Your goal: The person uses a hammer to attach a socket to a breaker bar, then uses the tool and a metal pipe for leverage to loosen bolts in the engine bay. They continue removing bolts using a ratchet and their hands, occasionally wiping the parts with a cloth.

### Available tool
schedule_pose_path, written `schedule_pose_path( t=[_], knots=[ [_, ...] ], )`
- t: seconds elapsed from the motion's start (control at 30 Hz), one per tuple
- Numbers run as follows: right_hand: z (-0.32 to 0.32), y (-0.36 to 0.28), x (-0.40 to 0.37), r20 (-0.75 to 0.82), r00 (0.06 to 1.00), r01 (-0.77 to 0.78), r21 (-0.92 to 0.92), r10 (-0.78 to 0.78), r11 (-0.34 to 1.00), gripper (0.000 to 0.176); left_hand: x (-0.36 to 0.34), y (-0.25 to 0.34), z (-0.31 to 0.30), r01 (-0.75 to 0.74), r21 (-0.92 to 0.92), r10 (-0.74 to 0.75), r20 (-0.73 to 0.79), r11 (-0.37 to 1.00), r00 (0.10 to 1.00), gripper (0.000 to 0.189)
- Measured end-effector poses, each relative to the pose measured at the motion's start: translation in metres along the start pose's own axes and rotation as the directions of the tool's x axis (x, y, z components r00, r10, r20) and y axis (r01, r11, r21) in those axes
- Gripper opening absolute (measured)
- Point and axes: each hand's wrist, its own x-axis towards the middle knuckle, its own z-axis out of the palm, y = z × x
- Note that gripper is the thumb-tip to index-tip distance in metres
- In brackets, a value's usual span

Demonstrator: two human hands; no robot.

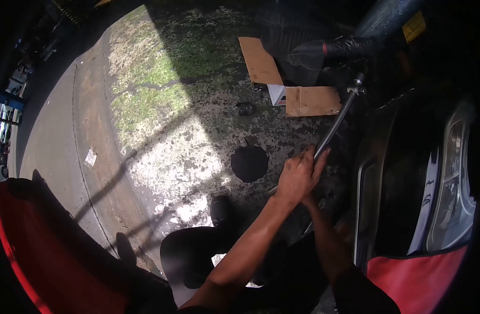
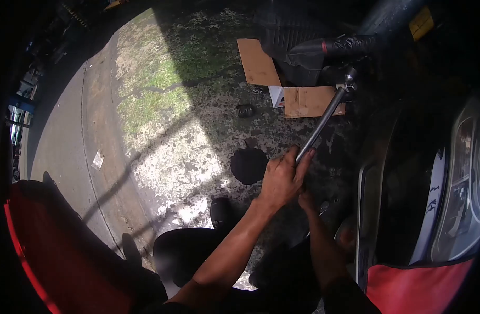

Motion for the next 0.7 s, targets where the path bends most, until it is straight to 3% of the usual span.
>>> schedule_pose_path(
  t=[0.13, 0.2, 0.23, 0.27, 0.3, 0.33, 0.37, 0.47, 0.5, 0.6, 0.7],
  knots=[
    [-0.008, 0.055, 0.055, -0.074, 0.997, 0.030, 0.003, -0.030, 1.000, 0.056, -0.024, -0.067, 0.054, -0.012, -0.036, 0.012, -0.001, 0.999, 1.000, 0.030],
    [-0.030, 0.064, 0.087, -0.150, 0.973, 0.182, 0.022, -0.177, 0.983, 0.059, -0.041, -0.100, 0.079, -0.067, -0.025, 0.066, -0.009, 0.997, 0.998, 0.029],
    [-0.048, 0.055, 0.101, -0.178, 0.951, 0.283, 0.165, -0.253, 0.945, 0.060, -0.051, -0.117, 0.090, -0.110, -0.020, 0.109, -0.020, 0.994, 0.994, 0.029],
    [-0.059, 0.003, 0.086, -0.188, 0.979, 0.175, 0.584, -0.078, 0.792, 0.070, -0.060, -0.130, 0.099, -0.148, -0.011, 0.148, -0.030, 0.989, 0.989, 0.029],
    [-0.081, -0.018, 0.094, -0.043, 0.970, 0.171, 0.819, -0.238, 0.548, 0.075, -0.072, -0.138, 0.106, -0.129, 0.037, 0.129, 0.007, 0.991, 0.992, 0.029],
    [-0.086, -0.062, 0.064, -0.001, 0.924, 0.156, 0.914, -0.382, 0.375, 0.072, -0.082, -0.143, 0.114, -0.118, 0.065, 0.116, 0.039, 0.991, 0.993, 0.029],
    [-0.079, -0.111, 0.025, -0.047, 0.921, 0.169, 0.943, -0.386, 0.288, 0.064, -0.092, -0.148, 0.123, -0.105, 0.093, 0.098, 0.076, 0.990, 0.992, 0.029],
    [-0.096, -0.099, 0.036, 0.084, 0.826, 0.081, 0.961, -0.558, 0.266, 0.053, -0.115, -0.159, 0.142, -0.036, 0.065, 0.027, 0.133, 0.997, 0.991, 0.033],
    [-0.093, -0.091, 0.039, 0.028, 0.868, 0.113, 0.961, -0.496, 0.251, 0.044, -0.121, -0.164, 0.149, -0.002, 0.035, -0.003, 0.139, 0.999, 0.990, 0.034],
    [-0.077, -0.083, 0.019, -0.071, 0.835, 0.235, 0.943, -0.546, 0.237, 0.040, -0.132, -0.164, 0.135, 0.168, 0.032, -0.171, 0.227, 0.985, 0.959, 0.040],
    [-0.054, -0.074, 0.006, -0.101, 0.838, 0.280, 0.923, -0.536, 0.265, 0.037, -0.154, -0.191, 0.133, 0.213, 0.059, -0.220, 0.146, 0.975, 0.965, 0.048]
  ],
)
